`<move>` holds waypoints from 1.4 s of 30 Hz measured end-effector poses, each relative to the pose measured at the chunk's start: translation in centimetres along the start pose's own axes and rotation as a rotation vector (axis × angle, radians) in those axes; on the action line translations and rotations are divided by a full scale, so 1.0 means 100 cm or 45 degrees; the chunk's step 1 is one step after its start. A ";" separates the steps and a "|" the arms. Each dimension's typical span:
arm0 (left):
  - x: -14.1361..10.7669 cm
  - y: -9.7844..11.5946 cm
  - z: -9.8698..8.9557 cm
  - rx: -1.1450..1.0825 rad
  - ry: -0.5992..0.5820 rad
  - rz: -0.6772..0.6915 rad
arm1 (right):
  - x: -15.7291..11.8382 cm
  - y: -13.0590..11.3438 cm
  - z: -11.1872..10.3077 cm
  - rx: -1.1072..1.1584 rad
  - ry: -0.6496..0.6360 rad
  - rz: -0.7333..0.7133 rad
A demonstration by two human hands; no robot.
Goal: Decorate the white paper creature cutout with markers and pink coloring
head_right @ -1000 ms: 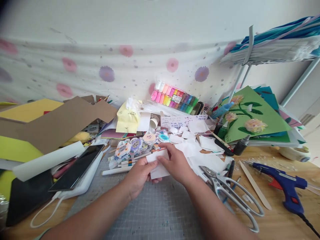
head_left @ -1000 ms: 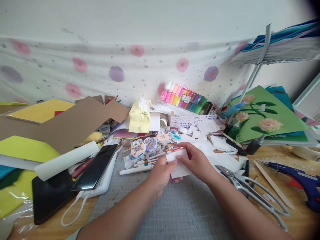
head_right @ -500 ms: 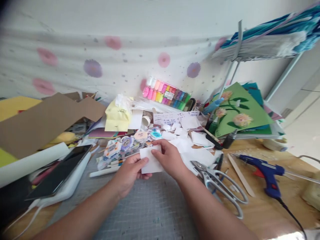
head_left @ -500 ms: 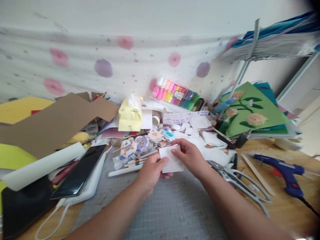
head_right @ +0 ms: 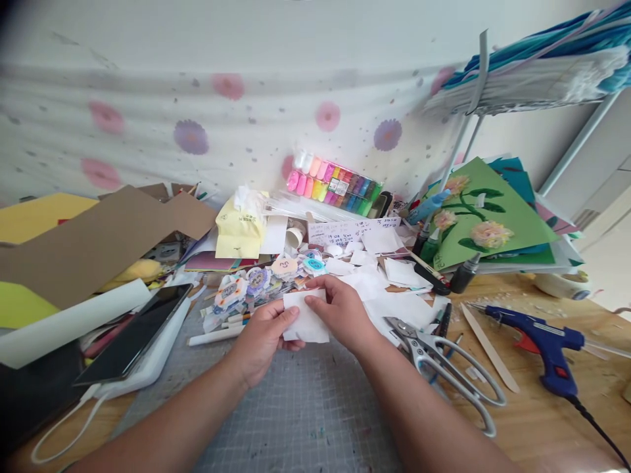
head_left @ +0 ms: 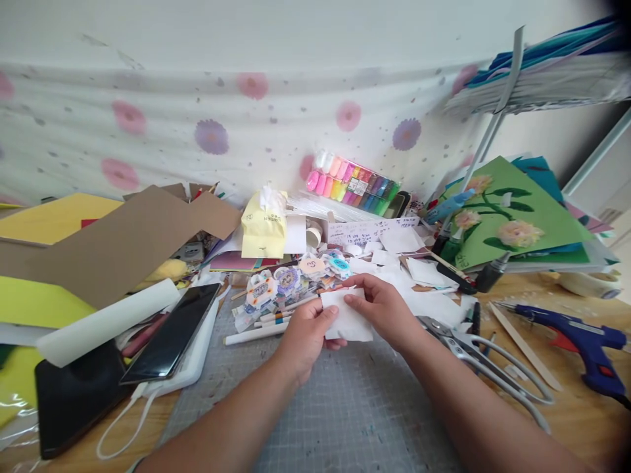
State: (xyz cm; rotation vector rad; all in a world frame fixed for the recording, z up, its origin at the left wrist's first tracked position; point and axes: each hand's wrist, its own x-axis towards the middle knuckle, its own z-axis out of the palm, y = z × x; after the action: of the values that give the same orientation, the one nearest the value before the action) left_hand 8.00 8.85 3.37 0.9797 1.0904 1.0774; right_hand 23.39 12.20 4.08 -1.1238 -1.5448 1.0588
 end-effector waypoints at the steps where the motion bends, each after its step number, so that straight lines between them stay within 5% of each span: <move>1: 0.000 0.000 0.000 -0.001 0.001 0.001 | 0.000 0.001 0.000 0.001 0.008 0.006; 23: 0.002 0.001 -0.001 -0.098 -0.039 0.053 | 0.002 0.002 -0.001 -0.115 -0.050 0.041; 42: 0.005 0.000 -0.003 -0.181 -0.004 0.054 | 0.004 0.004 0.002 0.058 -0.124 0.062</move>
State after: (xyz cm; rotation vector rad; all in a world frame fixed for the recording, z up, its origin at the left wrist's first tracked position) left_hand 7.73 9.37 3.18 0.8946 0.9806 1.1715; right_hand 23.25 12.64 3.72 -1.0980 -1.5680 1.1910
